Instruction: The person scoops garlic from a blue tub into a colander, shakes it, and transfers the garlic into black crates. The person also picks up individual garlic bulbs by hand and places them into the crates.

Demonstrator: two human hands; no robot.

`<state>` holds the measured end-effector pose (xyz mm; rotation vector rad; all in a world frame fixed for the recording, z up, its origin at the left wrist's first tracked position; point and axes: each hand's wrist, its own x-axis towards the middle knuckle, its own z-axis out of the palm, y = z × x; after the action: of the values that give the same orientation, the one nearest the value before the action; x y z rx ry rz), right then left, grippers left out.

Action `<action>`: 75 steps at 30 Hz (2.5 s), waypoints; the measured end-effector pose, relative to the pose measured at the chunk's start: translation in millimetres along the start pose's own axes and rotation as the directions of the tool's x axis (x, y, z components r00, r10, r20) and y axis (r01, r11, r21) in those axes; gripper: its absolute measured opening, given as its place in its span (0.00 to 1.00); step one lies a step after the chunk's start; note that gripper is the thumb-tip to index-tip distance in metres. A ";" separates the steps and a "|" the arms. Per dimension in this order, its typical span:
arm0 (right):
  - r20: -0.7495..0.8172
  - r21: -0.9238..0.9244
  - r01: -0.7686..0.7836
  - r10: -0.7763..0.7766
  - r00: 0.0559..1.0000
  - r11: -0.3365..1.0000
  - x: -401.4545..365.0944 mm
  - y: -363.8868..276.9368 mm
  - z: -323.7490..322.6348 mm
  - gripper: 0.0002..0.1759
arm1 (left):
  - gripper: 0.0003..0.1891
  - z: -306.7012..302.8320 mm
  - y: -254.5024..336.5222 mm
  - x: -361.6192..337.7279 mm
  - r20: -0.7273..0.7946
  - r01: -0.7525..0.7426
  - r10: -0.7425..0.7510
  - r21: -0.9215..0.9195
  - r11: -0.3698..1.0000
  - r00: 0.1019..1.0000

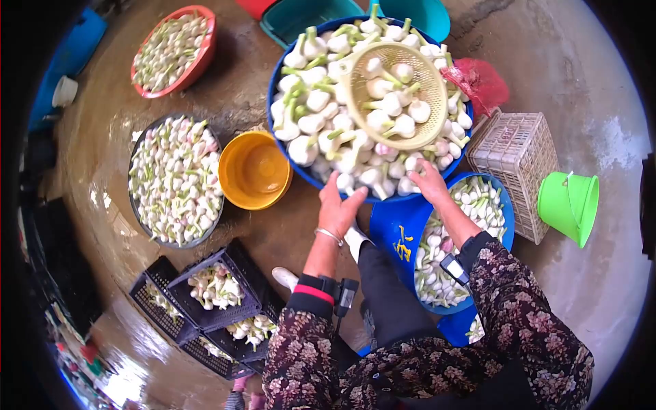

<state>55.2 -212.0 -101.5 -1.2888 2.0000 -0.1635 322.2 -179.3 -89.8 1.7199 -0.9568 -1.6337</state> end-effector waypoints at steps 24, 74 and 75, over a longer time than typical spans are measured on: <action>0.448 0.658 -0.538 0.300 0.842 0.528 42.2 15.9 52.1 0.42 | 0.24 98.5 -77.1 115.3 0.130 0.381 -0.513 -0.823 0.421 0.848; 0.347 0.938 -0.346 -0.030 0.937 0.034 -81.3 -105.9 99.8 0.31 | 0.25 13.8 19.8 -40.0 -0.607 -0.169 0.055 -0.132 0.977 0.793; 0.363 0.932 -0.360 -0.080 0.928 0.044 -90.3 -118.5 106.5 0.32 | 0.25 0.1 17.7 -48.6 -0.627 -0.186 0.044 -0.162 0.969 0.778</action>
<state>230.6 -166.0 -76.2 -0.0740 1.0895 -1.0121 320.4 -149.9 -47.2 1.8196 -0.5207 -0.9290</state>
